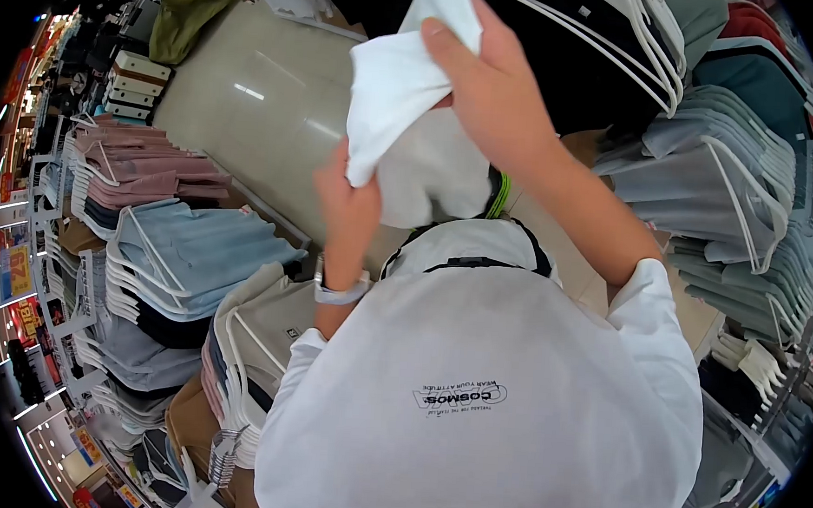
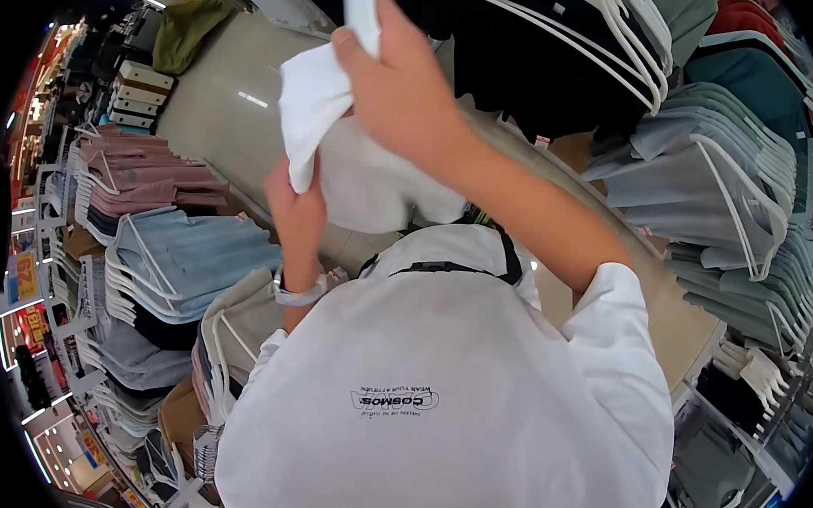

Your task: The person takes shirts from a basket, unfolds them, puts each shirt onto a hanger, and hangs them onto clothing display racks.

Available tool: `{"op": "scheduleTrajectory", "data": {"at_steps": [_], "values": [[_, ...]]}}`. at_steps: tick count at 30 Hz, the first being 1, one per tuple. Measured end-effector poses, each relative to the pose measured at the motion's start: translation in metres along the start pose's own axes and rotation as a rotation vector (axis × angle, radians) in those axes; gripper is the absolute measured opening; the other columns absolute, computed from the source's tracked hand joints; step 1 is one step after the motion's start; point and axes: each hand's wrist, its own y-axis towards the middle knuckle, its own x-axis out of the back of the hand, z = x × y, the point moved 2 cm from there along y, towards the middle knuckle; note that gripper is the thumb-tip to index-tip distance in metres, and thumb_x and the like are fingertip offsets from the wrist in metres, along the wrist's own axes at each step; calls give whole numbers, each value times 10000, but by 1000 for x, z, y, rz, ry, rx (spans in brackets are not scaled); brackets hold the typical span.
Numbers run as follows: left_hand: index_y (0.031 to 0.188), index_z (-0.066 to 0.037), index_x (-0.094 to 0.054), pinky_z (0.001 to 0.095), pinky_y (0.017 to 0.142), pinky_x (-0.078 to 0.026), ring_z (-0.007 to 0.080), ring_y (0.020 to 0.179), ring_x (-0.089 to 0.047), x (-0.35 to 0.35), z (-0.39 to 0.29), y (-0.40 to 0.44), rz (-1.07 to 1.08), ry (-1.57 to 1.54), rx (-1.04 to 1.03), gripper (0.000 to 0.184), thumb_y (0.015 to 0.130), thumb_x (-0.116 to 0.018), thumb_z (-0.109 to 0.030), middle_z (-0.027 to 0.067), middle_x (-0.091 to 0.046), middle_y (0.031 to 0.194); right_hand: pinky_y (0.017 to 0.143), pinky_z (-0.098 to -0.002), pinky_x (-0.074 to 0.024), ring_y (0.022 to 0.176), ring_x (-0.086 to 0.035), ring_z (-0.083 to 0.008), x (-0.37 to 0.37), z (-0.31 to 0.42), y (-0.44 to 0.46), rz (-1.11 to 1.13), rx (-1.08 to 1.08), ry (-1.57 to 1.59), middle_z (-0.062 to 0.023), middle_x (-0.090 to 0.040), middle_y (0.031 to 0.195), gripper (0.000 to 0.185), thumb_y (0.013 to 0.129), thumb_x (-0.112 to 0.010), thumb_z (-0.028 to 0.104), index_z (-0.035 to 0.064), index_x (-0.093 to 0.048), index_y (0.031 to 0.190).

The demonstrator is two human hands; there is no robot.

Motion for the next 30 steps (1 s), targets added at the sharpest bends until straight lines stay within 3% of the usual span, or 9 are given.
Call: {"op": "scheduleTrajectory", "data": {"at_steps": [3,7,10,17,20,22,23,26,30], "values": [[917,66,-582,210,619,-384,65,672,-446,28,0,22,-98,60,-228,177,833,-556,-88,2,-536,688,714,-246,-432,775,-493,-80,23,5,9,-71,67,-100,-22,-504,834,242,928,-447,87,-16,-430,1146],[891,27,-619,226,569,-387,68,619,-454,58,-7,45,97,47,-260,158,782,-560,-71,41,-555,646,324,-264,-441,436,-549,-176,42,14,14,-48,-124,-182,-99,-537,704,267,911,-402,78,-8,-378,1162],[846,31,-631,215,568,-382,52,637,-454,65,-29,51,188,12,-192,134,773,-568,-63,4,-555,656,309,-247,-387,361,-497,-144,56,22,21,-46,-78,-430,-94,-543,598,192,867,-398,43,-47,-485,1012],[856,33,-625,230,571,-400,77,622,-494,62,-59,58,312,129,-294,142,771,-583,-74,30,-589,666,323,-236,-395,387,-513,-139,65,32,21,27,-130,-511,-98,-545,601,284,824,-398,18,-44,-497,1082],[854,15,-628,248,578,-412,126,599,-515,58,-51,56,330,312,-334,142,769,-580,-87,65,-592,664,365,-245,-455,406,-536,-161,72,17,14,-165,50,-504,-240,-567,852,481,835,-389,22,61,-336,1311],[858,-2,-634,272,594,-431,199,597,-543,57,-34,56,371,341,-244,152,755,-583,-102,119,-604,690,497,-215,-474,556,-578,-103,84,11,6,-46,15,-456,-81,-620,767,440,889,-422,90,75,-382,1326],[871,-5,-635,305,618,-449,265,626,-570,58,-31,55,351,398,-251,166,750,-565,-94,162,-618,730,432,-212,-456,446,-554,-126,83,15,2,-41,47,-354,-107,-614,665,432,858,-400,53,52,-435,1289],[890,-10,-636,325,635,-459,290,659,-593,65,-1,56,205,445,-227,184,749,-543,-83,179,-621,750,520,-245,-497,540,-607,-183,98,19,-8,-148,-9,-219,-168,-625,764,304,879,-377,56,-63,-550,1099],[917,-10,-632,337,673,-463,306,732,-606,63,43,56,151,430,-251,212,756,-512,-79,176,-634,822,693,-277,-504,740,-629,-217,111,25,-26,-105,20,-221,-209,-614,937,307,905,-420,102,-118,-524,1092]]}}
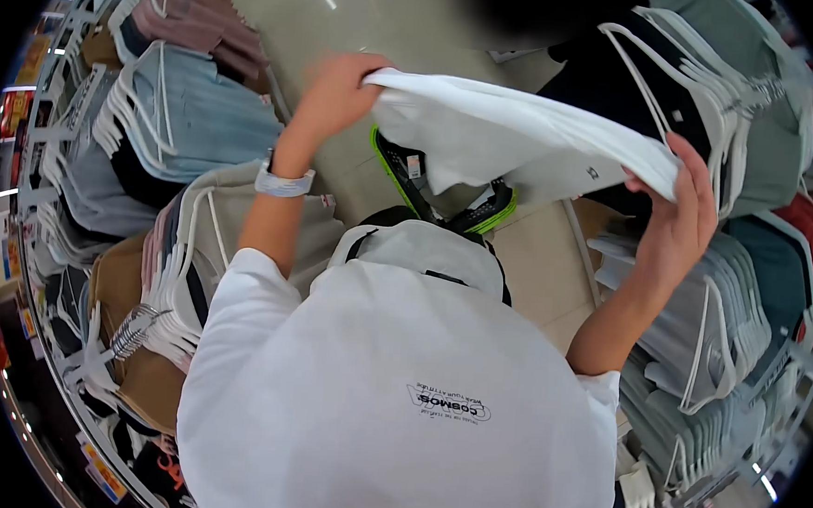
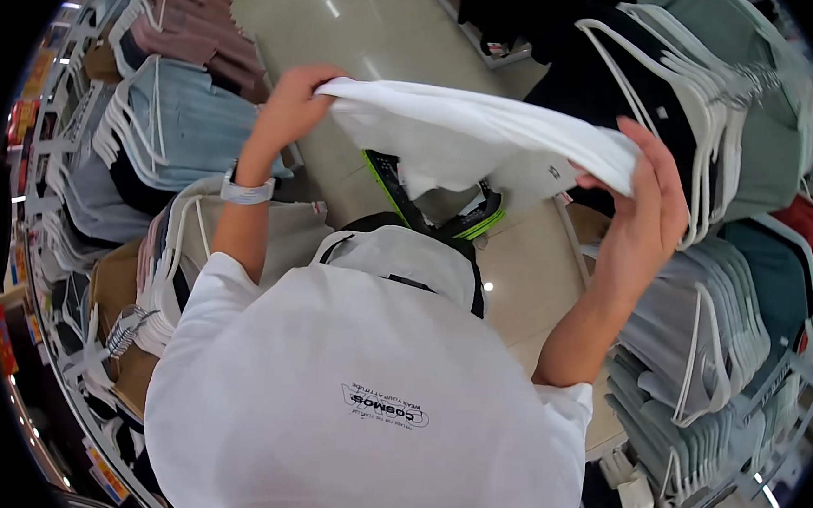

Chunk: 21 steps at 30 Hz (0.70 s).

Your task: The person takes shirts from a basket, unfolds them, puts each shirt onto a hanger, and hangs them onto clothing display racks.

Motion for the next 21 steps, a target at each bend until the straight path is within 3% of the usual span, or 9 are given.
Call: {"op": "scheduleTrajectory", "data": {"at_steps": [2,4,7,10,12,14,16,17,21], "values": [[903,-2,-618,338,656,-454,290,696,-586,-13,9,-6,-17,-58,-8,191,782,-507,-100,154,-624,799,765,-288,-485,876,-609,-220,-1,-10,-6,-103,46,-83,-207,-597,1000,327,869,-442,91,-125,-518,1102],[912,6,-599,282,649,-441,141,705,-541,-25,21,-2,201,-311,87,169,807,-514,-97,81,-590,747,813,-292,-465,943,-586,-219,0,-16,-13,-67,61,-103,-201,-583,1043,344,830,-463,66,-121,-514,1115],[887,0,-574,260,615,-417,72,683,-460,-51,44,2,334,-597,110,145,842,-504,-118,3,-550,722,887,-300,-429,1033,-552,-222,-11,-20,-24,-103,108,-277,-186,-560,1107,408,746,-492,3,-110,-505,1138],[779,5,-578,264,515,-372,93,551,-412,-62,58,12,415,-683,-75,125,762,-574,-118,75,-461,587,953,-308,-381,1087,-523,-213,-26,-28,-35,-242,75,-368,-159,-535,1159,453,700,-530,-116,-90,-499,1151],[736,17,-544,263,550,-397,134,533,-426,-57,65,23,633,-635,-23,198,713,-618,-166,102,-445,567,961,-305,-374,1091,-516,-198,-26,-39,-42,-359,-13,-522,-152,-535,1160,418,735,-568,-131,-80,-502,1144],[679,14,-502,267,515,-371,136,504,-372,-49,66,30,685,-718,5,287,671,-701,-192,92,-393,531,935,-293,-398,1059,-536,-184,-31,-44,-46,-438,-6,-560,-137,-563,1120,360,755,-615,-107,-66,-537,1104],[657,0,-505,277,494,-353,145,503,-370,-38,68,39,819,-770,-263,386,603,-789,-255,79,-398,540,900,-287,-425,1008,-561,-180,-36,-42,-53,-653,-139,-659,-127,-596,1053,309,745,-635,-93,-61,-576,1047],[694,-20,-546,288,509,-378,179,501,-430,-36,71,41,912,-692,-281,427,555,-828,-309,80,-455,561,852,-277,-448,943,-587,-173,-42,-40,-56,-694,-128,-736,-115,-627,986,285,730,-649,-92,-36,-608,1006],[802,-32,-590,314,537,-421,267,573,-555,-17,62,55,1076,-553,-358,418,567,-814,-296,108,-581,646,803,-255,-454,867,-607,-162,-58,-29,-68,-616,21,-896,-106,-656,949,324,700,-657,-97,1,-637,1008]]}}
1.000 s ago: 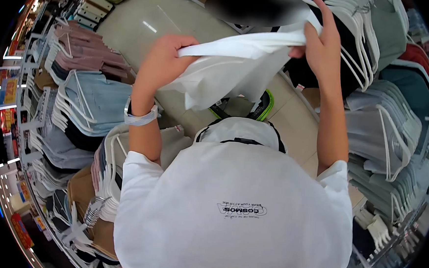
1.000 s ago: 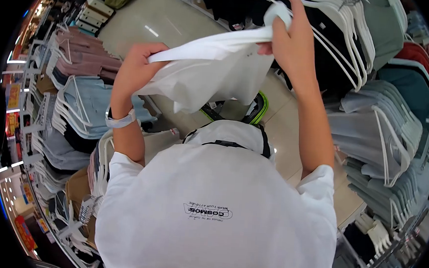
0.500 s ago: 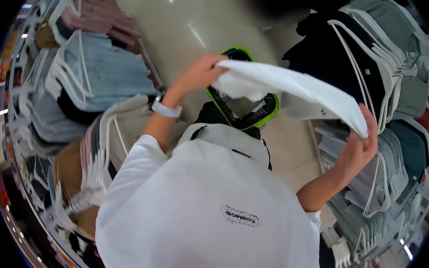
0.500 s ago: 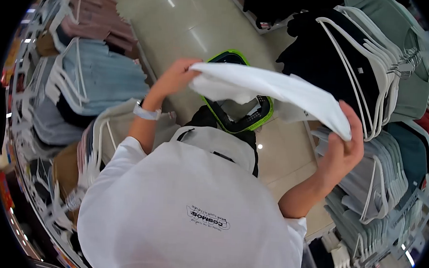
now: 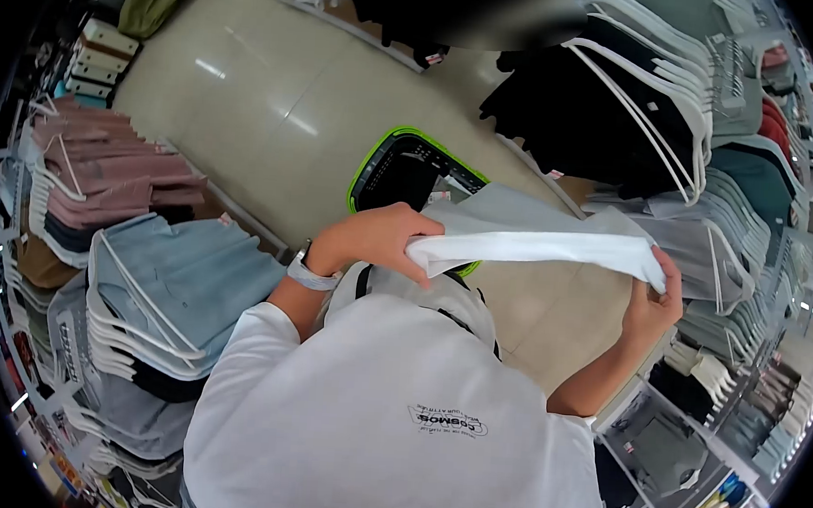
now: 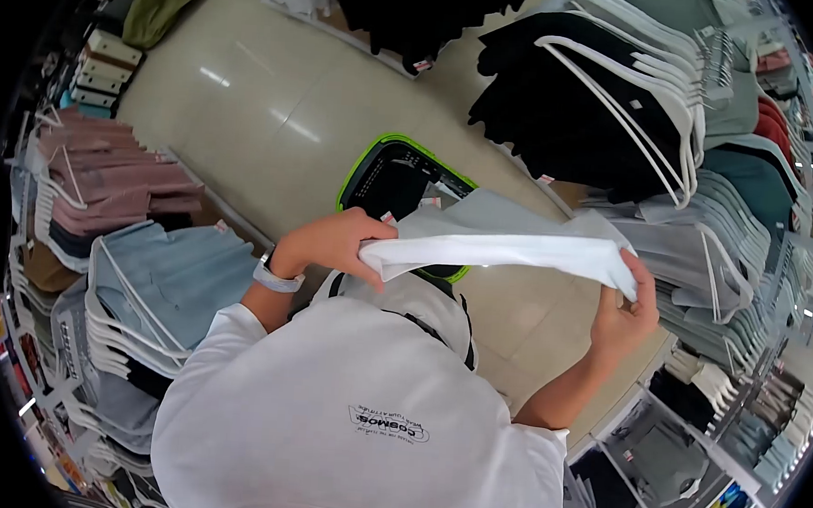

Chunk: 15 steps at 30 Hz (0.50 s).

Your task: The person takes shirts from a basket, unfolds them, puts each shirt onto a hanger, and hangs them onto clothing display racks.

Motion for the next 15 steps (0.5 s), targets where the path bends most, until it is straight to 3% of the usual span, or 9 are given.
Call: {"op": "scheduleTrajectory", "data": {"at_steps": [4,7,9,10,12,13,15], "values": [[820,-28,-603,328,550,-436,279,605,-579,-4,-8,2,136,-13,-52,373,593,-790,-257,120,-598,682,753,-256,-461,789,-620,-156,24,2,-13,-45,3,-176,-115,-671,833,186,695,-641,-48,-35,-672,878],[844,-16,-607,342,580,-451,291,631,-587,-16,1,4,194,105,-50,265,654,-718,-166,124,-607,700,721,-255,-461,762,-619,-153,33,-15,-24,-159,-19,-182,-122,-669,795,164,711,-626,-25,-42,-669,868],[834,-1,-585,347,611,-443,308,658,-569,-18,16,2,-20,297,-68,135,723,-598,-77,139,-597,720,690,-253,-457,740,-614,-153,39,-40,-34,-163,10,-196,-122,-665,777,148,730,-608,-14,-47,-664,863],[834,-1,-585,347,611,-443,308,658,-569,-19,14,1,-34,306,-60,135,723,-598,-77,139,-597,720,681,-252,-454,718,-608,-149,39,-49,-39,-203,5,-168,-120,-663,762,142,735,-600,-10,-48,-662,857],[851,10,-550,344,641,-427,315,676,-539,-7,7,-3,-404,204,-160,119,748,-504,-26,166,-561,734,664,-246,-449,665,-600,-138,30,-52,-37,-333,27,-119,-116,-656,718,129,763,-574,10,-53,-656,840],[851,10,-550,344,641,-427,315,676,-539,-5,5,-6,-407,219,-153,119,748,-504,-26,166,-561,734,664,-246,-449,665,-600,-138,22,-50,-34,-335,24,-103,-116,-656,718,129,763,-574,10,-53,-656,840],[947,-23,-547,368,611,-424,309,643,-522,-4,9,-16,-535,99,32,160,793,-511,-52,153,-533,713,672,-254,-459,647,-596,-133,9,-48,-32,-355,-164,-158,-98,-653,720,150,786,-559,42,-53,-656,851]]}}
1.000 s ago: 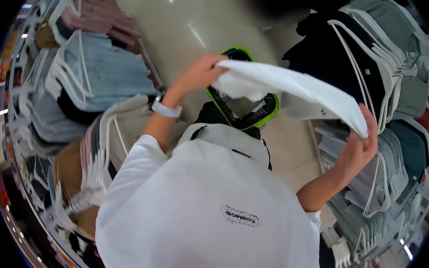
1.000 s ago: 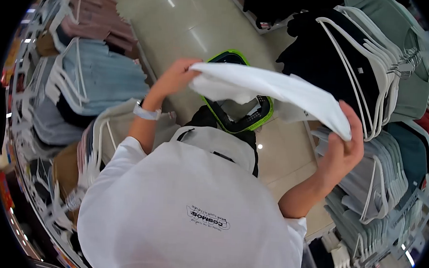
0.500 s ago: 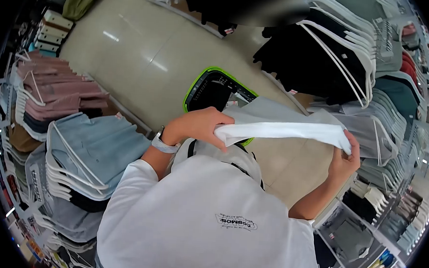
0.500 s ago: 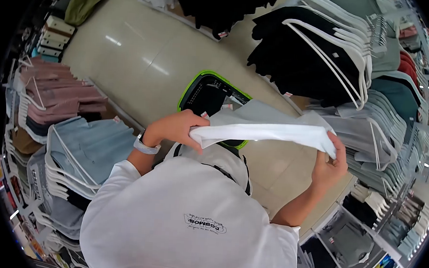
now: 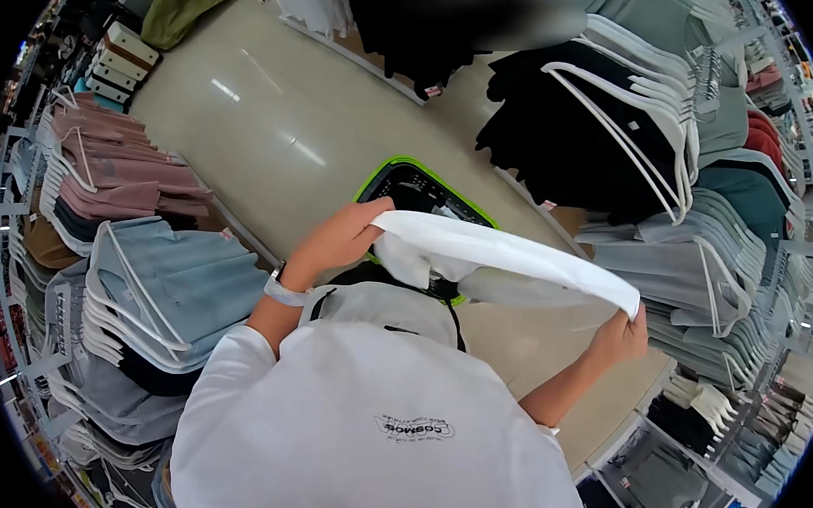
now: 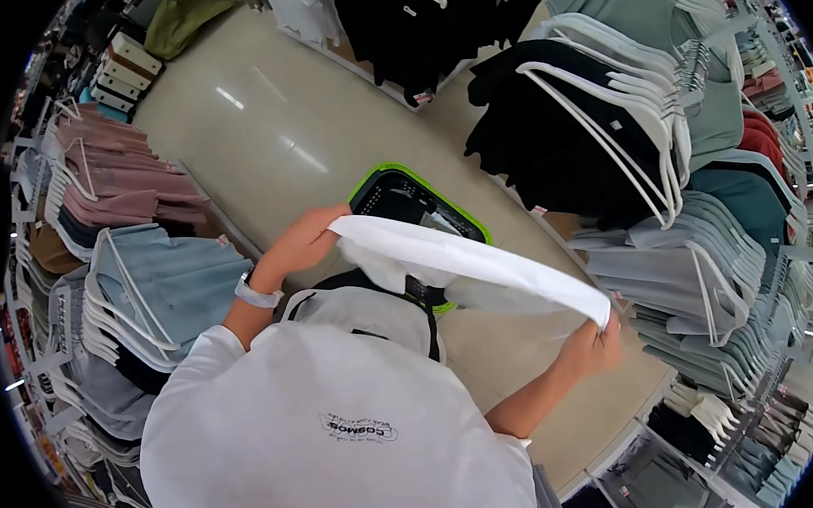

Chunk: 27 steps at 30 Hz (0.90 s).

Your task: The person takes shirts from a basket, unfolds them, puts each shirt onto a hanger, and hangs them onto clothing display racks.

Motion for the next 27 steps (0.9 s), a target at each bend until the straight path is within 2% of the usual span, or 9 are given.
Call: {"op": "scheduleTrajectory", "data": {"at_steps": [4,6,9,13,17,20,22,24,27], "values": [[994,-26,-520,351,586,-420,260,626,-555,9,-5,-11,143,-70,91,257,789,-600,-158,106,-578,711,716,-282,-482,687,-598,-143,-14,-31,2,273,-118,43,-90,-640,726,169,818,-547,82,-48,-655,829],[960,-16,-560,343,602,-439,248,638,-579,25,-5,-12,392,-142,169,293,756,-650,-205,121,-613,736,763,-334,-500,730,-597,-163,-25,-38,-7,372,-362,772,-95,-622,784,165,837,-536,111,-34,-605,878],[808,-11,-633,368,624,-453,300,692,-602,51,36,-15,719,117,13,221,740,-651,-221,138,-624,737,723,-351,-508,799,-594,-190,-45,-14,-31,283,-477,889,-114,-593,886,173,846,-547,135,2,-510,951],[923,-7,-558,361,691,-435,322,796,-570,140,90,8,446,156,-249,158,823,-503,-115,163,-598,856,794,-379,-473,887,-577,-233,-98,34,-82,272,-458,945,-110,-568,997,376,899,-454,317,14,-495,1118],[948,12,-549,314,709,-427,207,789,-558,236,127,29,382,-250,-51,180,857,-436,-96,112,-593,859,867,-383,-454,989,-577,-254,-172,158,-109,481,-508,1184,-127,-583,1080,438,943,-336,348,19,-504,1178],[1042,14,-549,296,769,-432,182,847,-563,294,154,38,209,-318,-84,236,864,-443,-100,101,-609,924,846,-384,-467,968,-589,-258,-233,148,-110,560,-534,980,-135,-594,1066,419,939,-331,336,9,-522,1118],[1116,18,-535,285,827,-423,187,910,-563,332,171,36,148,-318,16,295,853,-445,-83,106,-614,988,805,-335,-461,930,-584,-206,-270,227,-99,815,-451,976,-117,-596,1032,315,927,-418,275,16,-543,1056],[1105,26,-544,288,828,-419,187,921,-561,367,190,25,-24,-490,203,298,835,-455,-64,102,-615,987,596,-263,-440,675,-547,-101,-309,267,-103,1150,-209,132,-9,-599,752,215,852,-529,178,-19,-618,850],[1108,30,-548,279,831,-416,174,916,-555,424,204,15,-13,-462,151,314,814,-463,-41,89,-617,984,542,-243,-396,605,-486,-66,-372,346,-128,1324,-87,103,9,-559,655,177,753,-661,152,-13,-631,809]]}}
